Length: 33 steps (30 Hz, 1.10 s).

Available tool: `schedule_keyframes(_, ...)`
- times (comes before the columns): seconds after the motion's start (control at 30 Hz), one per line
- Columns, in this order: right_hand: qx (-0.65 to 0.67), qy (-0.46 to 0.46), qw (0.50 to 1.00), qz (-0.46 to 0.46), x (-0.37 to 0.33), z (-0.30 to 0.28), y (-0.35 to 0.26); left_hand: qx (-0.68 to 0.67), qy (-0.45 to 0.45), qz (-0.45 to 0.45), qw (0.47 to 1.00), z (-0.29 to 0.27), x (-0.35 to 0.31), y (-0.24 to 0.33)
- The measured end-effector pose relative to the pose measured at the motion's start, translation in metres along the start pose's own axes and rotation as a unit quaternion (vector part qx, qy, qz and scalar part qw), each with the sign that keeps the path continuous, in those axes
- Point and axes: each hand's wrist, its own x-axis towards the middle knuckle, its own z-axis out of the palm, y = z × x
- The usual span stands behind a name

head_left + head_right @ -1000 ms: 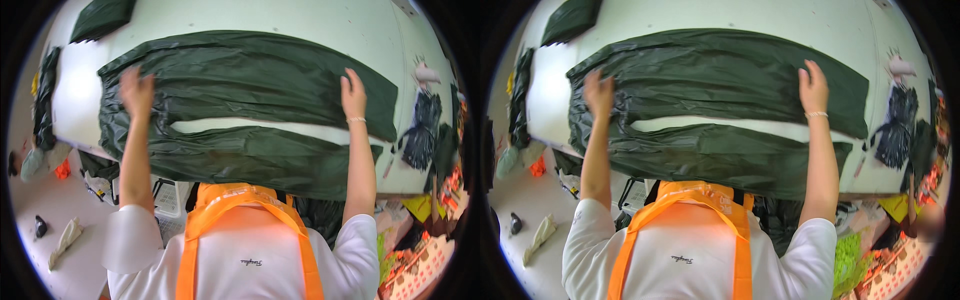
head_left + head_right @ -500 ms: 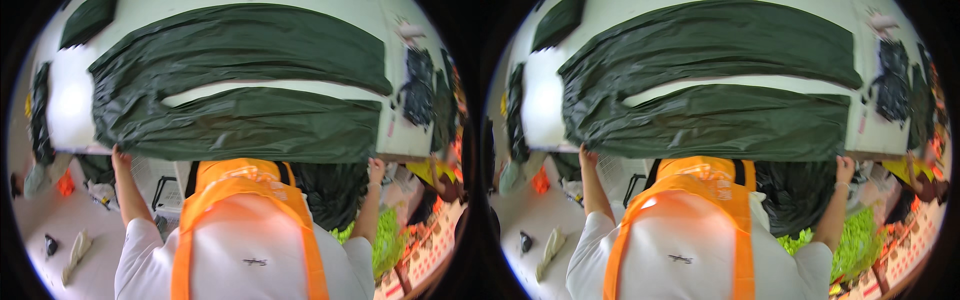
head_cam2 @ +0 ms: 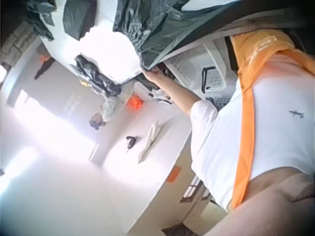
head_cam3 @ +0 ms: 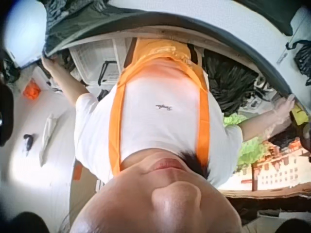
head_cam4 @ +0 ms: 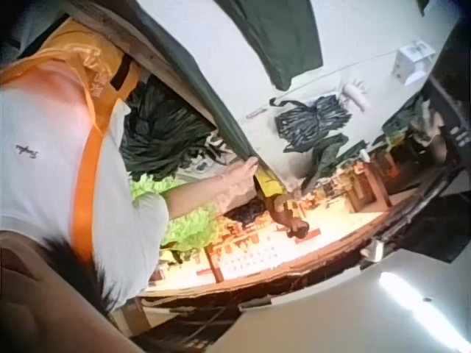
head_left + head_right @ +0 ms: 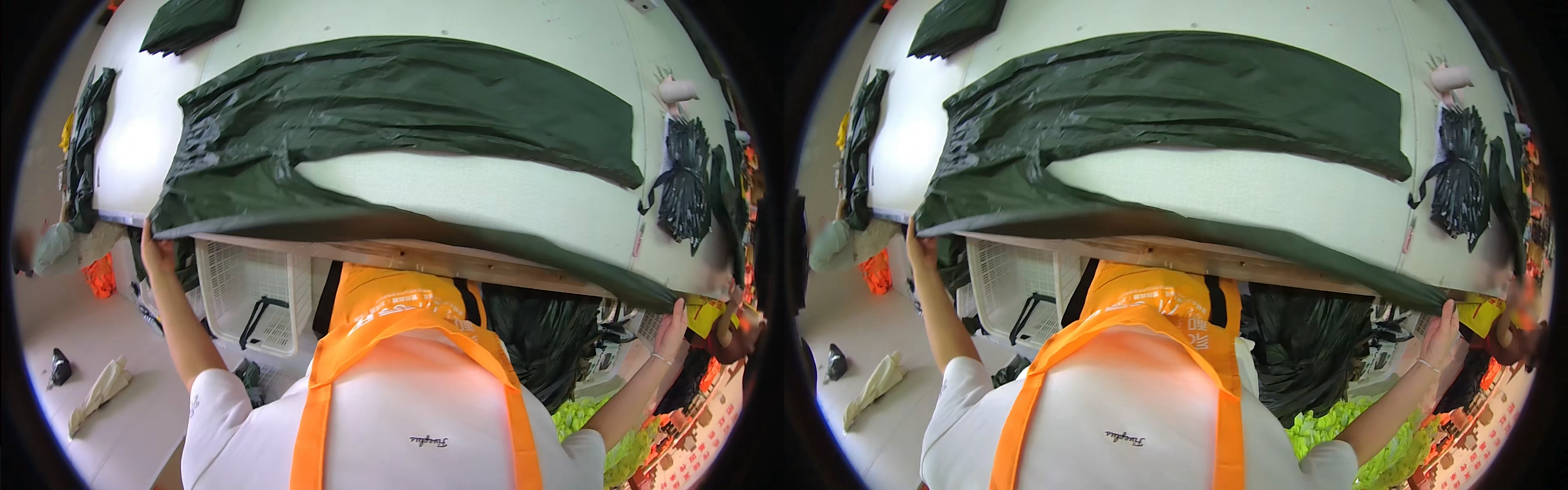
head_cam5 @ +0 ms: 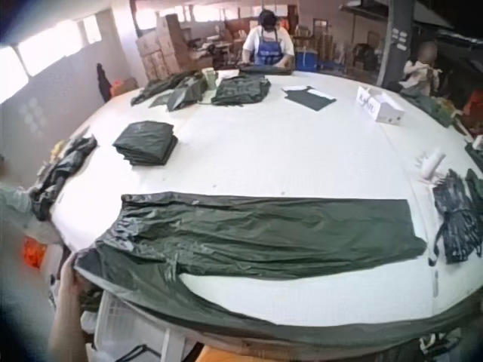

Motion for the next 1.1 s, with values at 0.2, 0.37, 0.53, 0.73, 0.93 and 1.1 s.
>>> schedule_keyframes(0.2,0.032,-0.020,0.998,-0.059,0.091,0.072,-0.083,-0.046,-0.076,0.023,0.996,0.021,0.069,0.060)
schedule_keyframes(0.37,-0.123,0.044,0.990,-0.061,0.242,0.201,-0.110,-0.034,-0.170,0.078,0.982,0.182,0.119,0.048)
schedule_keyframes(0.53,-0.535,-0.138,0.823,-0.127,0.327,0.281,-0.007,0.415,-0.214,0.303,0.831,0.238,0.042,-0.079)
schedule_keyframes(0.73,-0.487,-0.090,0.868,-0.026,0.286,0.303,0.103,0.655,-0.187,0.417,0.602,0.268,-0.070,-0.170)
schedule_keyframes(0.93,-0.283,-0.027,0.948,0.146,0.300,0.303,0.096,0.702,-0.132,0.280,0.642,0.272,-0.035,-0.189)
schedule_keyframes(1.1,-0.074,-0.124,0.971,0.191,0.324,0.272,0.073,0.769,-0.165,0.236,0.571,0.288,-0.028,-0.187)
